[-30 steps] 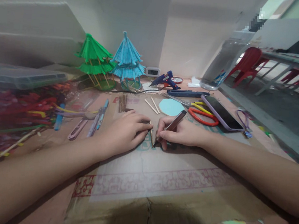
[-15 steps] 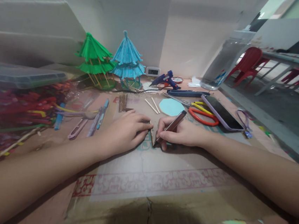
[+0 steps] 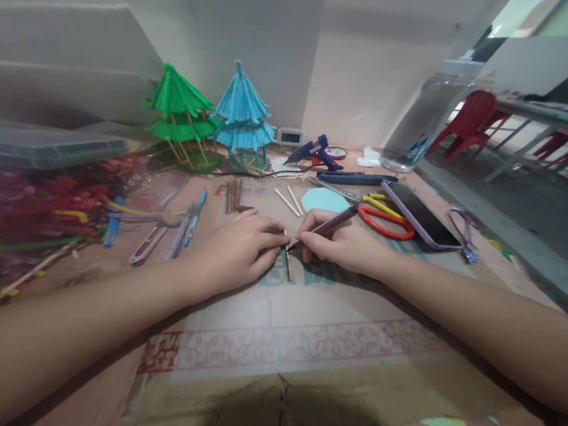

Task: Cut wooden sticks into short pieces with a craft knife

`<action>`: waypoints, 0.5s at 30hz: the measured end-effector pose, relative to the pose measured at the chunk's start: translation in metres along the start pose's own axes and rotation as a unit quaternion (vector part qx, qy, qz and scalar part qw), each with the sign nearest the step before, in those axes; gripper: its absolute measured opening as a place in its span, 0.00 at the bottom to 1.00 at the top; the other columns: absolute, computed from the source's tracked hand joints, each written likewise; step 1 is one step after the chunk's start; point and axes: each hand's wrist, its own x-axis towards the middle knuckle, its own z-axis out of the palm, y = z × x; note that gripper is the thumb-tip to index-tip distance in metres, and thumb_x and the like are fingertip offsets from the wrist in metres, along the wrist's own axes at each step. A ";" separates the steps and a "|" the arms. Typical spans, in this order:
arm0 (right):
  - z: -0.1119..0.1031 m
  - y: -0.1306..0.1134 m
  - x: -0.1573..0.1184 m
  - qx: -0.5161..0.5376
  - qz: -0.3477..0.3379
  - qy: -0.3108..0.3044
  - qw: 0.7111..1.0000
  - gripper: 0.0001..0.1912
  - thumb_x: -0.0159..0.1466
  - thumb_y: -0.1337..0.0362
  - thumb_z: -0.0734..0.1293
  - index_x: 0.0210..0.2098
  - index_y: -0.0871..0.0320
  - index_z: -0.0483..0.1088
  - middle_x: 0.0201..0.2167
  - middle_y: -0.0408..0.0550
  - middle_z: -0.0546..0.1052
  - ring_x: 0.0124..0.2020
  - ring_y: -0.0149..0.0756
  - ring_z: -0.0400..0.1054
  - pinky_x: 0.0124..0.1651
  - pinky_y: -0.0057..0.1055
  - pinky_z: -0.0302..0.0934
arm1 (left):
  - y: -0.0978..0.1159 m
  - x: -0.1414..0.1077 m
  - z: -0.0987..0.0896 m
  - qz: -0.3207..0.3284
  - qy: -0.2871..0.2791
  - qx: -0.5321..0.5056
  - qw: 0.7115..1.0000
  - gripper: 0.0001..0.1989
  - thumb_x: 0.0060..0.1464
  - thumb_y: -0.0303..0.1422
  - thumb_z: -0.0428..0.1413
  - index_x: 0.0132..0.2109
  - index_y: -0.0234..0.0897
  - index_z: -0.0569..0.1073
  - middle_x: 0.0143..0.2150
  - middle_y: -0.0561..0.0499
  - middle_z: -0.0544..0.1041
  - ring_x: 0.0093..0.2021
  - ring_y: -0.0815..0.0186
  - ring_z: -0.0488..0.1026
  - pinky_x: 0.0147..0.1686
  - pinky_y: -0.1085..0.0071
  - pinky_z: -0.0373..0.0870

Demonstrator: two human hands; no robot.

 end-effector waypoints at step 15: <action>0.000 0.004 0.000 0.030 0.004 -0.036 0.999 0.06 0.65 0.63 0.67 0.33 0.57 0.66 0.22 0.42 0.77 0.22 0.27 0.67 0.25 0.24 0.59 | 0.001 0.001 0.000 -0.011 -0.004 -0.012 1.000 0.16 0.65 0.30 0.51 0.54 0.39 0.80 0.52 0.43 0.79 0.53 0.53 0.75 0.59 0.47 0.67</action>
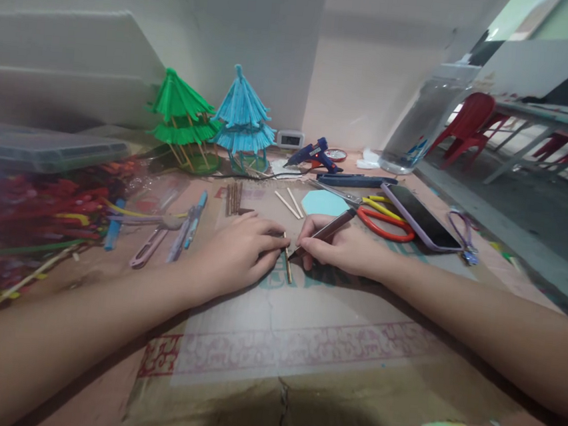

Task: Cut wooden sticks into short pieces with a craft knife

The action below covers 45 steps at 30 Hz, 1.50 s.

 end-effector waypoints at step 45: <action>0.001 0.000 0.000 0.033 -0.007 -0.014 0.999 0.08 0.63 0.61 0.69 0.33 0.57 0.67 0.22 0.42 0.78 0.26 0.31 0.72 0.32 0.28 0.65 | 0.000 -0.002 -0.001 0.022 0.018 0.040 0.999 0.16 0.65 0.29 0.50 0.51 0.38 0.81 0.51 0.43 0.81 0.50 0.54 0.78 0.58 0.45 0.68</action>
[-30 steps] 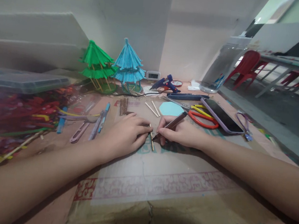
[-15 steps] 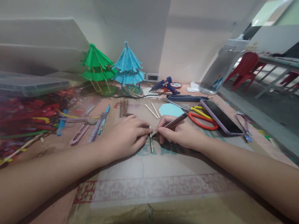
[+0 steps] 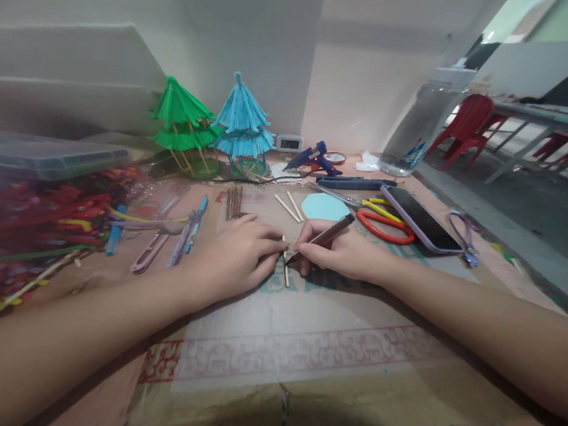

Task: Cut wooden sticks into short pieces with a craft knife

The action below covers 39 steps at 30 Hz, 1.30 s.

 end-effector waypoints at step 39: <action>0.001 0.003 0.002 -0.002 0.000 0.014 1.000 0.08 0.66 0.60 0.67 0.35 0.57 0.66 0.24 0.42 0.78 0.19 0.26 0.63 0.22 0.25 0.56 | 0.001 0.000 -0.002 0.014 0.012 0.010 1.000 0.15 0.64 0.29 0.50 0.48 0.36 0.81 0.49 0.42 0.82 0.47 0.54 0.79 0.57 0.46 0.69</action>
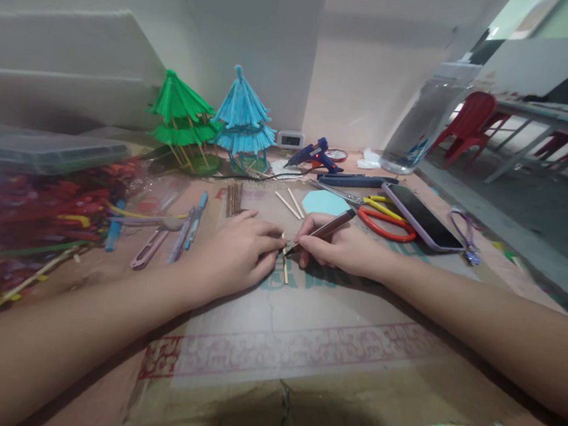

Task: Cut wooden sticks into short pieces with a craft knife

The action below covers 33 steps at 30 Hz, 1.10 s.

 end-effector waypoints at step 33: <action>-0.001 -0.006 -0.007 0.019 0.011 -0.071 0.997 0.07 0.64 0.62 0.68 0.33 0.57 0.66 0.22 0.43 0.78 0.25 0.30 0.71 0.26 0.25 0.61 | -0.001 0.002 0.001 -0.005 -0.021 -0.028 0.999 0.16 0.65 0.28 0.50 0.52 0.37 0.80 0.53 0.42 0.80 0.52 0.52 0.77 0.55 0.48 0.70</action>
